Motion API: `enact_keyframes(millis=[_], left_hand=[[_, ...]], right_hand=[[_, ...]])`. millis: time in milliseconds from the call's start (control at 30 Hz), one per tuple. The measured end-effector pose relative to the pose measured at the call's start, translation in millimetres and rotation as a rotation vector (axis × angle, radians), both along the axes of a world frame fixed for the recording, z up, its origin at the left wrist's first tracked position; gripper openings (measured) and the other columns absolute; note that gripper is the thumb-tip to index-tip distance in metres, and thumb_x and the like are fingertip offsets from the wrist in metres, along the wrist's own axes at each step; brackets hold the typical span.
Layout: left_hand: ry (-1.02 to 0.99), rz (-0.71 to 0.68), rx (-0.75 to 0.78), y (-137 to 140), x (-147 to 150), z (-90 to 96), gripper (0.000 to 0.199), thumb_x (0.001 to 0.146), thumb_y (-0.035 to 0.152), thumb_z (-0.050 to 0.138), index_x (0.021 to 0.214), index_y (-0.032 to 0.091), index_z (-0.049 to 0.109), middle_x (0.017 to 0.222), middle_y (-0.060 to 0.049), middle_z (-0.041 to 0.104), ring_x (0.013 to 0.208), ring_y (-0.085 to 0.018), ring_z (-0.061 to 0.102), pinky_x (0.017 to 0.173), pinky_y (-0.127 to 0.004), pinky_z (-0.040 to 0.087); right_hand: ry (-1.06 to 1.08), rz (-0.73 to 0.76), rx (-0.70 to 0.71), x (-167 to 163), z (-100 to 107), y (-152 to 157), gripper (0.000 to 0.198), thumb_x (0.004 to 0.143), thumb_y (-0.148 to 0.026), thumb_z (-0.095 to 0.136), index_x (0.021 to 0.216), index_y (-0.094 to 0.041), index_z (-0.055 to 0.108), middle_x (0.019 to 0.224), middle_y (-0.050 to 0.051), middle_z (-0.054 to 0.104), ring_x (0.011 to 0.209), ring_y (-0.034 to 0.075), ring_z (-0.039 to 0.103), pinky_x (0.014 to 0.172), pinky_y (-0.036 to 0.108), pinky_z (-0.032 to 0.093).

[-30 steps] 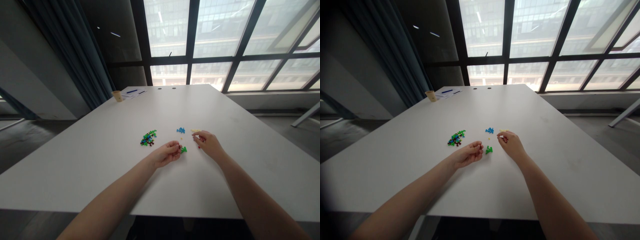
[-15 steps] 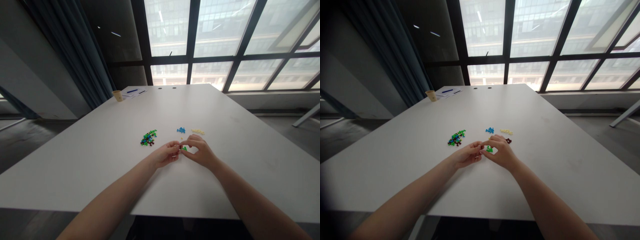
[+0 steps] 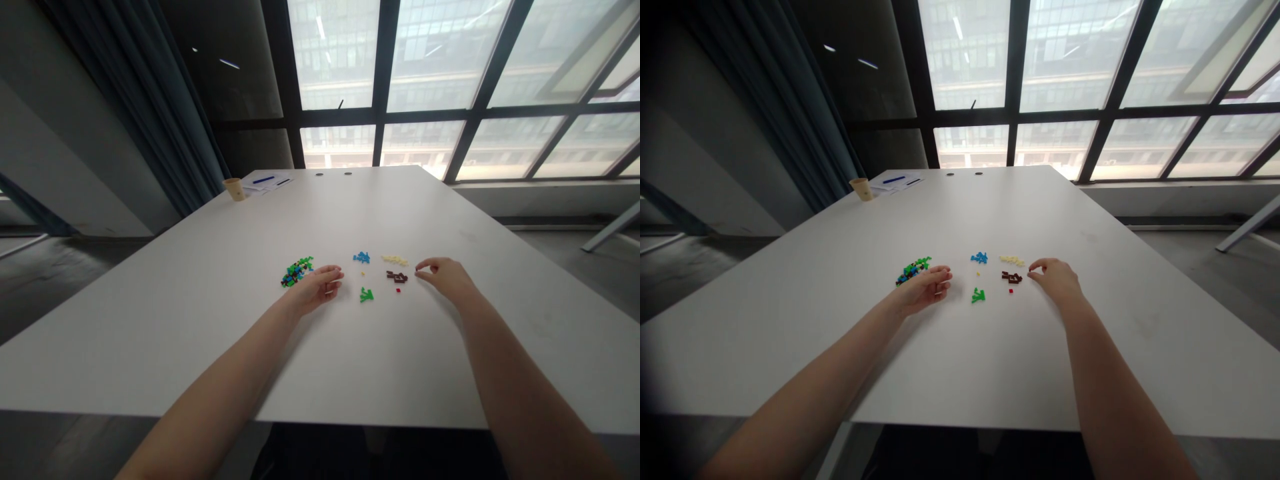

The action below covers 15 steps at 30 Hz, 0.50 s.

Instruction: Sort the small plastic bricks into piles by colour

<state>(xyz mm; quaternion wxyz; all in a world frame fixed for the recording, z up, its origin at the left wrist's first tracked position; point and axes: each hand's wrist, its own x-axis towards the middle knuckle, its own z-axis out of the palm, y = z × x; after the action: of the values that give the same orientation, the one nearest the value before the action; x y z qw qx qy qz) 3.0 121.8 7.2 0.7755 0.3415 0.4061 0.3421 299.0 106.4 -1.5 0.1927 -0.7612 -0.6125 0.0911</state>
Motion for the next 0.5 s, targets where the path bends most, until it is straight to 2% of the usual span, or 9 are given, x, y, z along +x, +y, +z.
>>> enact_keyframes(millis=[67,233,400,500], left_hand=[[0.008,0.038,0.012,5.9,-7.0,0.9,0.021,0.064,0.016,0.069,0.081,0.018,0.056,0.072,0.002,0.060,0.057,-0.005,0.055,0.054,-0.017,0.041],[-0.012,0.120,0.057,21.1,-23.4,0.0,0.016,0.067,0.016,0.066,0.079,0.018,0.056,0.071,0.004,0.060,0.058,-0.004,0.055,0.053,-0.017,0.042],[-0.003,0.175,0.079,29.4,-28.6,-3.3,0.014,0.066,0.017,0.065,0.076,0.017,0.055,0.069,0.004,0.059,0.055,-0.004,0.054,0.052,-0.017,0.042],[0.087,0.192,0.136,31.4,-30.0,-2.4,0.017,0.065,0.019,0.065,0.078,0.017,0.055,0.071,0.003,0.059,0.055,-0.005,0.053,0.052,-0.017,0.041]], right_hand=[[0.001,0.026,-0.065,2.2,-8.8,2.3,0.017,0.065,-0.033,0.062,0.078,-0.025,0.071,0.066,0.001,0.056,0.061,0.013,0.051,0.057,0.025,0.036],[-0.006,0.049,-0.069,-2.1,-21.6,6.0,0.020,0.064,-0.033,0.062,0.079,-0.025,0.071,0.072,0.003,0.060,0.065,0.015,0.053,0.060,0.025,0.038],[-0.007,0.054,-0.063,-0.8,-23.2,7.6,0.021,0.063,-0.035,0.063,0.080,-0.025,0.071,0.076,0.004,0.061,0.068,0.016,0.054,0.062,0.027,0.039],[-0.007,0.037,-0.055,2.5,-18.6,6.9,0.022,0.065,-0.035,0.062,0.083,-0.025,0.071,0.076,0.004,0.062,0.068,0.016,0.055,0.061,0.026,0.039]])
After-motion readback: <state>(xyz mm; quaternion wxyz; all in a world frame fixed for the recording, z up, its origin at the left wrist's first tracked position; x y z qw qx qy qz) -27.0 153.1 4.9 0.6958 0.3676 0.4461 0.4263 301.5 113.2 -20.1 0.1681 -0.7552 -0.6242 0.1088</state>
